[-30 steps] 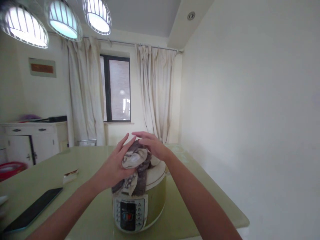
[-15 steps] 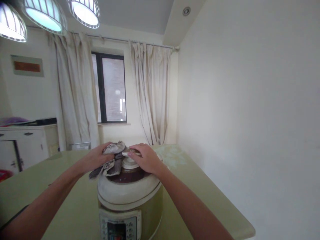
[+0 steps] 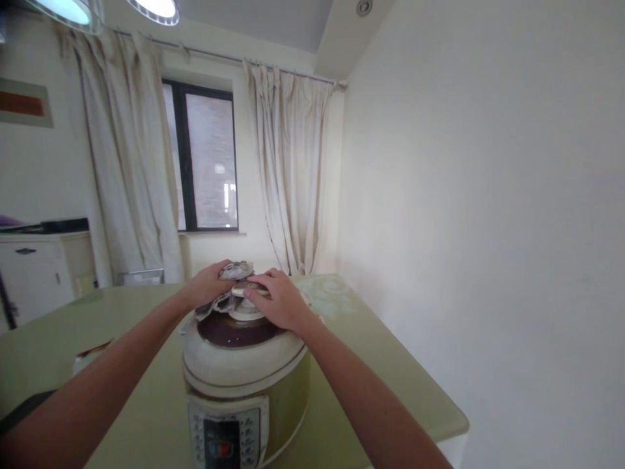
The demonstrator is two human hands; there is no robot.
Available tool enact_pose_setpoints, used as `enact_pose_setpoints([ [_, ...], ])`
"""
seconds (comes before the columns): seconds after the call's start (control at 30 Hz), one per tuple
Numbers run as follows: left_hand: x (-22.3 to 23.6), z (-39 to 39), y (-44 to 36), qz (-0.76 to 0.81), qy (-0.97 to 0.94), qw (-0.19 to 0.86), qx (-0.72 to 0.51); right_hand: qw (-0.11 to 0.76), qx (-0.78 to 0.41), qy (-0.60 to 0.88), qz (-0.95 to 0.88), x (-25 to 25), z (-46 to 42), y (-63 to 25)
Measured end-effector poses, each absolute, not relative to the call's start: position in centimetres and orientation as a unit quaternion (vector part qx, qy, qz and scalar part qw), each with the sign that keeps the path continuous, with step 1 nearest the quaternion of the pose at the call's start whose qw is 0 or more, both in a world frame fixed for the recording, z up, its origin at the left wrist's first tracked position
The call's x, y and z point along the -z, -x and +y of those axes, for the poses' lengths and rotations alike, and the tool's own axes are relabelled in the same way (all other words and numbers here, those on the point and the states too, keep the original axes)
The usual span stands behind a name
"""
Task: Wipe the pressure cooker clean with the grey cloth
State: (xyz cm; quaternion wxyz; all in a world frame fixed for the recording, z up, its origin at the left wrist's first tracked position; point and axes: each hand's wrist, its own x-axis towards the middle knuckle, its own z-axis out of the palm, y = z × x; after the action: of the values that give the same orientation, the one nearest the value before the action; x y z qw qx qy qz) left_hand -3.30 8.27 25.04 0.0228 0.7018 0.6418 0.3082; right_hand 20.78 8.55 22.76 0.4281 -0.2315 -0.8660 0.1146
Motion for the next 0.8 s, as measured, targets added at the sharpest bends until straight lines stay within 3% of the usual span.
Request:
enact_pose_setpoints([
  [0.43,-24.7,3.0,3.8,0.641,-0.716,-0.073,-0.265,0.464,-0.082,0.243,-0.848,-22.8,8.9,-20.9],
  [0.6,-24.9,1.0,3.6,0.652,-0.714,-0.093,-0.235,0.591,-0.036,0.197,-0.781,-23.5,5.3,-21.2],
  [0.7,-24.8,0.6,3.4,0.662,-0.704,-0.091,-0.241,0.649,-0.165,0.129,-0.731,-23.0,-2.1,-21.7],
  [0.8,-24.8,0.6,3.3,0.674,-0.692,-0.100,-0.240,0.536,-0.416,0.038,-0.733,-21.5,-10.4,-23.1],
])
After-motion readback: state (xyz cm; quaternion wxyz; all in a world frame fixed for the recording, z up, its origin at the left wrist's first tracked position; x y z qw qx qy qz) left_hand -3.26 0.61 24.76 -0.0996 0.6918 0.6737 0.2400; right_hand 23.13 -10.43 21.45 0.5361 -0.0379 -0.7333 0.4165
